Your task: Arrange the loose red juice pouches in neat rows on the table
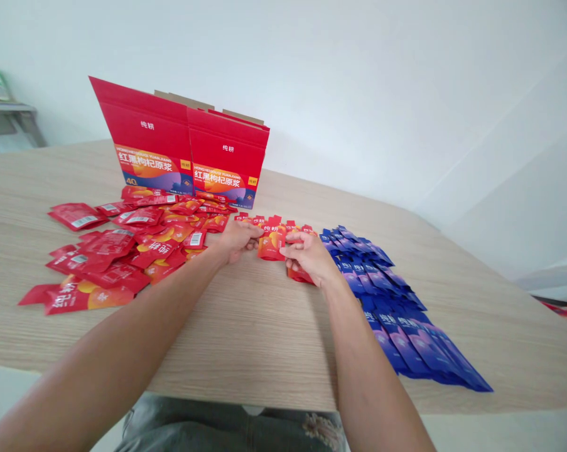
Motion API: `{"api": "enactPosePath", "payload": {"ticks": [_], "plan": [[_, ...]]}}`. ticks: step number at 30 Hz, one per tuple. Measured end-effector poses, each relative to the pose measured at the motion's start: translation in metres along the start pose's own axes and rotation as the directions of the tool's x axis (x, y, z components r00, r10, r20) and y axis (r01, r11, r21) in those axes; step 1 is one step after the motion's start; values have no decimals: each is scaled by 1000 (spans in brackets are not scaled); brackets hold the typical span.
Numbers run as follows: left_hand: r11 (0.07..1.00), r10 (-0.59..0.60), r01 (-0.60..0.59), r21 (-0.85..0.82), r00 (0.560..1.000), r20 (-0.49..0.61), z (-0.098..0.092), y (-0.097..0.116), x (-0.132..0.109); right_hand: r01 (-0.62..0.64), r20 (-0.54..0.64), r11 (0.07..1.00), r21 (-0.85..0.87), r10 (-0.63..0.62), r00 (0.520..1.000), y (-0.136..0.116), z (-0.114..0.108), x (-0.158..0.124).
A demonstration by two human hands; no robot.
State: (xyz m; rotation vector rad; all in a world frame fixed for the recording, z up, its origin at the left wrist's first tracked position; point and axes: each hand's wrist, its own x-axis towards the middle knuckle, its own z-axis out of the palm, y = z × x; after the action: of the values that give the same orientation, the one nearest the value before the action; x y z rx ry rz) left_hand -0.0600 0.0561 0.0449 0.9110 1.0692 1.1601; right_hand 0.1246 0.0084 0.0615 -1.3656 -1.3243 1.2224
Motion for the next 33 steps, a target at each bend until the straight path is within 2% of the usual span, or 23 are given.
{"api": "enactPosePath", "payload": {"ticks": [5,13,20,33], "plan": [[980,-99,86,182,993,62,-4,-4,-3,-38,-86,987,-158,24,996,2,-13,2],[937,-132,103,334,989,64,-4,-14,-4,52,-244,938,-344,-142,959,19,-31,19],[927,-77,59,370,997,33,4,-22,-4,112,-281,892,-438,-254,926,28,-41,28],[937,-9,-5,350,999,38,7,-31,-3,99,-291,817,-569,-312,904,26,-44,26]]}}
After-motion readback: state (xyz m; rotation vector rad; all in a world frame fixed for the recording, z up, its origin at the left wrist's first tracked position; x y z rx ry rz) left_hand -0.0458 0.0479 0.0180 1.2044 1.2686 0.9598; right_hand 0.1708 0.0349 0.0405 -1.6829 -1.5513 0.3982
